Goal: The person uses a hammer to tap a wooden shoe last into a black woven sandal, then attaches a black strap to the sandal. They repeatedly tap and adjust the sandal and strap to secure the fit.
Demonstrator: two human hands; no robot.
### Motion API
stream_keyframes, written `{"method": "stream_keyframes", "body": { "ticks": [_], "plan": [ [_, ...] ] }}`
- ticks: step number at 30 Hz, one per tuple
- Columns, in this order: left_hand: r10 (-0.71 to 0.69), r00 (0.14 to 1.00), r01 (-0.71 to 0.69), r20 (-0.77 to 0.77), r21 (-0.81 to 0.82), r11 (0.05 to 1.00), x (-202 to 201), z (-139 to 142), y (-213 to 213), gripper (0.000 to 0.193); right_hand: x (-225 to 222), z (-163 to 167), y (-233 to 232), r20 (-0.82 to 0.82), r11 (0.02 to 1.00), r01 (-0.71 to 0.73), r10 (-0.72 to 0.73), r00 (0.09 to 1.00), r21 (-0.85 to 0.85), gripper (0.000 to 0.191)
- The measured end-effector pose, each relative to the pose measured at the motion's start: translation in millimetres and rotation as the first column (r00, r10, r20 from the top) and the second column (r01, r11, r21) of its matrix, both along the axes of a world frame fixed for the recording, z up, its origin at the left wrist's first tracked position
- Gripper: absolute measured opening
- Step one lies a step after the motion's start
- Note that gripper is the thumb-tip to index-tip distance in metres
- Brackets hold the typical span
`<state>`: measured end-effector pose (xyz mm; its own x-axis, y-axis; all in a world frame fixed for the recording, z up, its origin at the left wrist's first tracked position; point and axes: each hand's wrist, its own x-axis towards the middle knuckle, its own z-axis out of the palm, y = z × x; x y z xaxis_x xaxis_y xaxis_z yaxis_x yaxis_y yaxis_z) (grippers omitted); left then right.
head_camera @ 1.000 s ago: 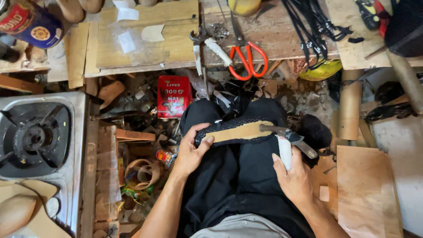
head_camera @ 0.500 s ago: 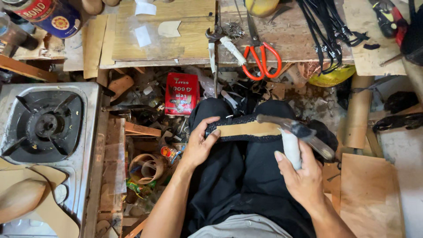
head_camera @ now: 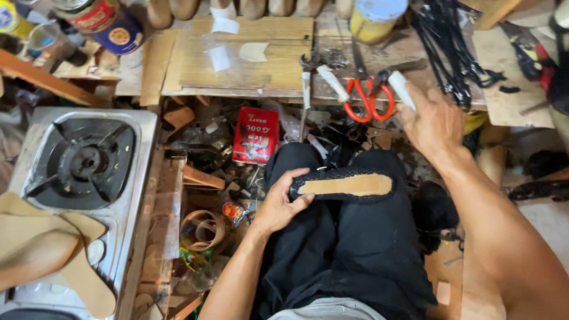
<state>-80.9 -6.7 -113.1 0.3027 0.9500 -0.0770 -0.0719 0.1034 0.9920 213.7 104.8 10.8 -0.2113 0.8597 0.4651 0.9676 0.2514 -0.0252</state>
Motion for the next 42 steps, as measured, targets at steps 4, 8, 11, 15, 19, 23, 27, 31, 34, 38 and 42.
{"method": "stream_keyframes", "body": {
  "ticks": [4,8,11,15,19,23,27,31,34,38,42],
  "plan": [
    [-0.002,1.000,0.003,-0.022,0.040,0.999,-10,-3,1,0.058,-12,-6,-10,0.018,0.998,-0.060,0.060,0.998,0.002,0.043],
    [-0.025,0.997,0.035,-0.071,0.138,0.990,-12,-7,9,0.057,-52,-25,-54,-0.105,0.848,-0.530,0.525,0.845,-0.021,0.040],
    [-0.039,0.999,0.041,-0.023,0.047,0.998,-6,-9,13,0.058,-76,-41,-78,-0.235,0.752,-0.641,0.603,0.763,-0.152,0.042],
    [0.024,0.984,0.000,-0.175,0.135,0.991,-3,-12,14,0.057,-85,-55,-82,-0.280,0.760,-0.640,0.593,0.755,-0.114,0.037],
    [0.045,0.983,-0.022,-0.177,0.134,0.991,-1,-14,16,0.055,-78,-62,-78,-0.181,0.740,-0.668,0.648,0.740,-0.078,0.033],
    [0.009,0.994,0.002,-0.106,0.107,0.994,-1,-4,16,0.065,-77,-72,-85,-0.290,0.817,-0.572,0.566,0.772,0.072,0.041],
    [0.069,0.907,0.020,-0.415,0.208,0.978,-8,20,14,0.067,-77,-82,-97,-0.726,0.930,-0.351,0.164,0.668,-0.112,0.045],
    [0.350,0.658,0.257,-0.667,0.636,0.728,-12,39,17,0.063,-75,-85,-96,-0.893,0.860,-0.389,-0.150,0.425,-0.330,0.037],
    [0.298,0.674,0.423,-0.676,0.684,0.594,-8,43,27,0.066,-73,-84,-88,-0.893,0.824,-0.405,-0.246,0.377,-0.397,0.036],
    [0.022,0.712,0.424,-0.702,0.454,0.783,-4,42,57,0.057,-65,-81,-92,-0.874,0.782,-0.440,-0.265,0.407,-0.442,0.035],
    [-0.107,0.777,0.371,-0.621,0.314,0.874,-7,46,74,0.057,-44,-83,-117,-0.777,0.605,-0.513,-0.326,0.539,-0.609,0.029]
  ]
}}
